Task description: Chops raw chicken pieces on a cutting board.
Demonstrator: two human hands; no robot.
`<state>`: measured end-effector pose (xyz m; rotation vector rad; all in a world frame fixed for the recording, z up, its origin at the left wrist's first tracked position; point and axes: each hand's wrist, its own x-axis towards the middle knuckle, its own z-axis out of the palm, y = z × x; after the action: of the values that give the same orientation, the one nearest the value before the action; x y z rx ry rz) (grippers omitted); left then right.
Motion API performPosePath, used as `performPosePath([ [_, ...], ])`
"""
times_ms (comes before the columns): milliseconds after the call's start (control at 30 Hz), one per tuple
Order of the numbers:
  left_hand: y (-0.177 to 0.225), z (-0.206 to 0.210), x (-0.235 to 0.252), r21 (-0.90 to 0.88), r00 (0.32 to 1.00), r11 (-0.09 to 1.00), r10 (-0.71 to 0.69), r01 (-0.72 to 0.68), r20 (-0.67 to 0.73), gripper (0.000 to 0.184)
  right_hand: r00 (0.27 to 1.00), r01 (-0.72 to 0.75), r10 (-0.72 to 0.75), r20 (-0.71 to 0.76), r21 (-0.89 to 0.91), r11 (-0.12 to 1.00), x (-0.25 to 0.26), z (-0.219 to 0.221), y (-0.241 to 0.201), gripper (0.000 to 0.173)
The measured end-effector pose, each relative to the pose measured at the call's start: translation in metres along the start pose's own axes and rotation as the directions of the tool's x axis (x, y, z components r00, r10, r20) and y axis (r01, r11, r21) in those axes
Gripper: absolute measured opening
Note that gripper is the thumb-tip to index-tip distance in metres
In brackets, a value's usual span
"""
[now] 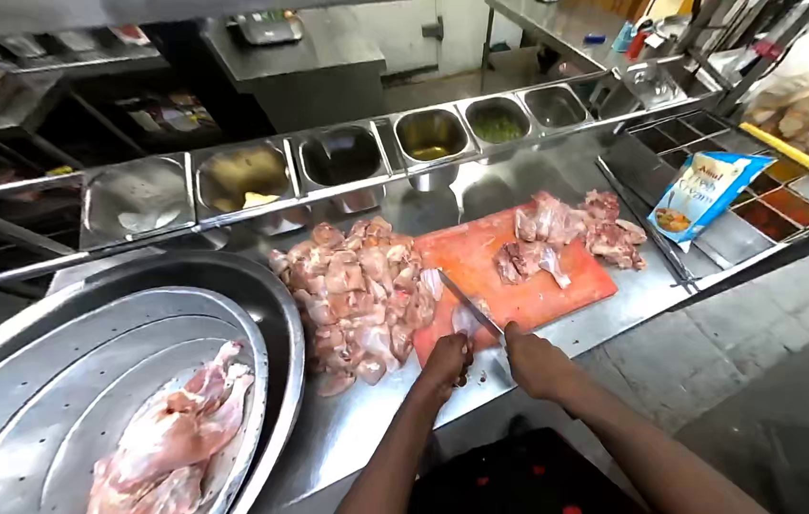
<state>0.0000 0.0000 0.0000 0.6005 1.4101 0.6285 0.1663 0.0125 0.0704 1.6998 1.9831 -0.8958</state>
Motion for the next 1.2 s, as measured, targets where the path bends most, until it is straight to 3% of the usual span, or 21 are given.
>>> performPosePath([
  [267, 0.001, 0.002, 0.003, -0.021, 0.998, 0.999, -0.028, 0.029, 0.058, 0.039, 1.000, -0.018, 0.019, 0.015, -0.062, 0.998, -0.006, -0.011, 0.003, 0.027],
  [500, -0.013, 0.021, 0.001, 0.004, 0.995, 0.999, -0.047, 0.047, 0.088, 0.042, 0.988, -0.045, 0.055, 0.142, -0.073, 0.996, -0.037, -0.023, 0.026, 0.036],
  [633, -0.017, 0.019, 0.001, 0.032, 0.996, 0.999, -0.013, 0.010, 0.089, 0.044, 0.999, -0.039, 0.038, -0.022, -0.044, 0.998, 0.024, -0.010, -0.018, 0.039],
  [733, -0.010, 0.010, -0.002, 0.026, 0.997, 1.000, -0.019, 0.017, 0.073, 0.042, 0.995, -0.013, 0.007, -0.096, -0.060, 0.998, 0.037, -0.005, -0.030, 0.030],
  [1000, -0.002, -0.001, -0.001, -0.149, 0.996, 0.987, -0.059, 0.068, 0.068, 0.039, 0.979, -0.078, 0.081, 0.188, -0.024, 0.997, -0.045, -0.005, 0.042, 0.033],
  [1100, -0.005, -0.008, -0.010, -0.161, 0.988, 0.982, -0.078, 0.100, 0.135, 0.038, 0.992, -0.050, 0.052, 0.118, -0.020, 0.999, -0.015, -0.001, 0.022, 0.037],
  [1200, 0.003, -0.022, -0.031, -0.164, 0.995, 0.986, 0.024, -0.008, 0.094, 0.038, 1.000, -0.010, 0.010, 0.030, 0.015, 1.000, 0.013, -0.009, 0.011, 0.031],
])
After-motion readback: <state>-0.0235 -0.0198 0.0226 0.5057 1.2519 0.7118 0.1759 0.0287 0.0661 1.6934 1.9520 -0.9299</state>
